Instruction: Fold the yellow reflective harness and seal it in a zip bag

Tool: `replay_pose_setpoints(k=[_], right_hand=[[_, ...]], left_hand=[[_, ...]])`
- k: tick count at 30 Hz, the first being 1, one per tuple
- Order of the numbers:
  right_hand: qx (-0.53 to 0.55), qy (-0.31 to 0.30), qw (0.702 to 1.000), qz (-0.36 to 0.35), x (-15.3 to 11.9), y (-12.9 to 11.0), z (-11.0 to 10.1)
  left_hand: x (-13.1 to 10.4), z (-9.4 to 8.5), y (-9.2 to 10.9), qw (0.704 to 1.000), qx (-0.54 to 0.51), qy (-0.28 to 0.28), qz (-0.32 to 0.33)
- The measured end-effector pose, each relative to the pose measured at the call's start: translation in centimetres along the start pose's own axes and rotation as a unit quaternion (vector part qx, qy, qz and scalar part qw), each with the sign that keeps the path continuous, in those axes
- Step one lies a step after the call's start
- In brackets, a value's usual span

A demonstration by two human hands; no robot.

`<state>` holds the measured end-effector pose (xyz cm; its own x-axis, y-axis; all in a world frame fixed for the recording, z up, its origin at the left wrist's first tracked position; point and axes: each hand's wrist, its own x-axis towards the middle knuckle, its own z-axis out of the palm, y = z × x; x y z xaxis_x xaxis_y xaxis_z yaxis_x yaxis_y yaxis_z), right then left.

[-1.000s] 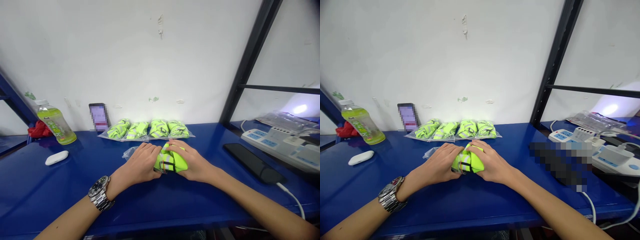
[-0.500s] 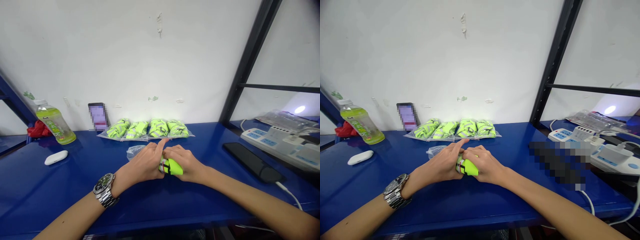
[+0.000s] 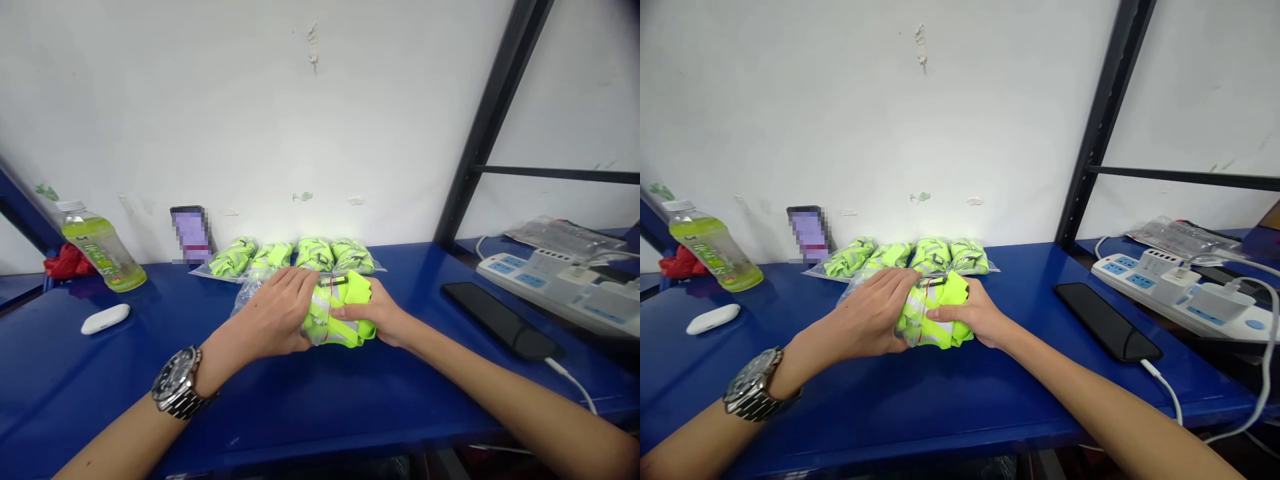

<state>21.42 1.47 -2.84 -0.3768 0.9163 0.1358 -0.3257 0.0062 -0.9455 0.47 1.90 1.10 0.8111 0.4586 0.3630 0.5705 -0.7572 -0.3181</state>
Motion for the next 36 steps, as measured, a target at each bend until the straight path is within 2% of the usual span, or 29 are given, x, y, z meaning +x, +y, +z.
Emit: replay_pose_setpoints(k=[3, 6, 14, 17, 20, 22, 26, 29, 33, 36], right_hand=[[0.013, 0.024, 0.999, 0.025, -0.1, 0.5, 0.5], [0.017, 0.054, 0.998, 0.024, 0.1, 0.9, 1.0], [-0.011, 0.073, 0.997, 0.007, 0.4, 1.0, 1.2], [-0.060, 0.088, 0.994, -0.035, 0.7, 1.6, 1.2], [-0.166, 0.106, 0.976, -0.093, 1.1, 2.1, 1.2], [-0.196, 0.107, 0.970, -0.101, 1.2, 2.0, 1.1], [-0.072, 0.065, 0.995, -0.022, 0.9, 1.0, 0.9], [0.004, 0.067, 0.997, 0.028, 0.8, 0.3, 0.5], [0.005, 0.094, 0.994, 0.055, 0.9, 0.2, 0.3], [0.001, 0.055, 0.996, 0.074, 0.7, 0.0, 0.2]], left_hand=[[0.2, 1.0, 0.4, 0.999, -0.035, -0.007, -0.020], [0.5, 1.7, 0.6, 0.996, -0.078, 0.018, -0.035], [0.8, 3.3, 0.8, 0.991, -0.122, 0.049, -0.040], [1.0, 3.9, 1.1, 0.990, -0.130, 0.048, -0.036], [1.2, 4.3, 1.4, 0.989, -0.128, 0.059, -0.035], [1.2, 4.0, 1.5, 0.989, -0.127, 0.061, -0.038], [0.8, 1.9, 1.0, 0.995, -0.095, 0.042, -0.002], [0.6, 0.5, 0.4, 0.999, -0.036, 0.022, -0.004], [0.5, 1.1, -0.2, 0.998, -0.055, -0.004, -0.027], [0.5, 2.1, -0.2, 0.993, -0.106, 0.002, -0.052]])
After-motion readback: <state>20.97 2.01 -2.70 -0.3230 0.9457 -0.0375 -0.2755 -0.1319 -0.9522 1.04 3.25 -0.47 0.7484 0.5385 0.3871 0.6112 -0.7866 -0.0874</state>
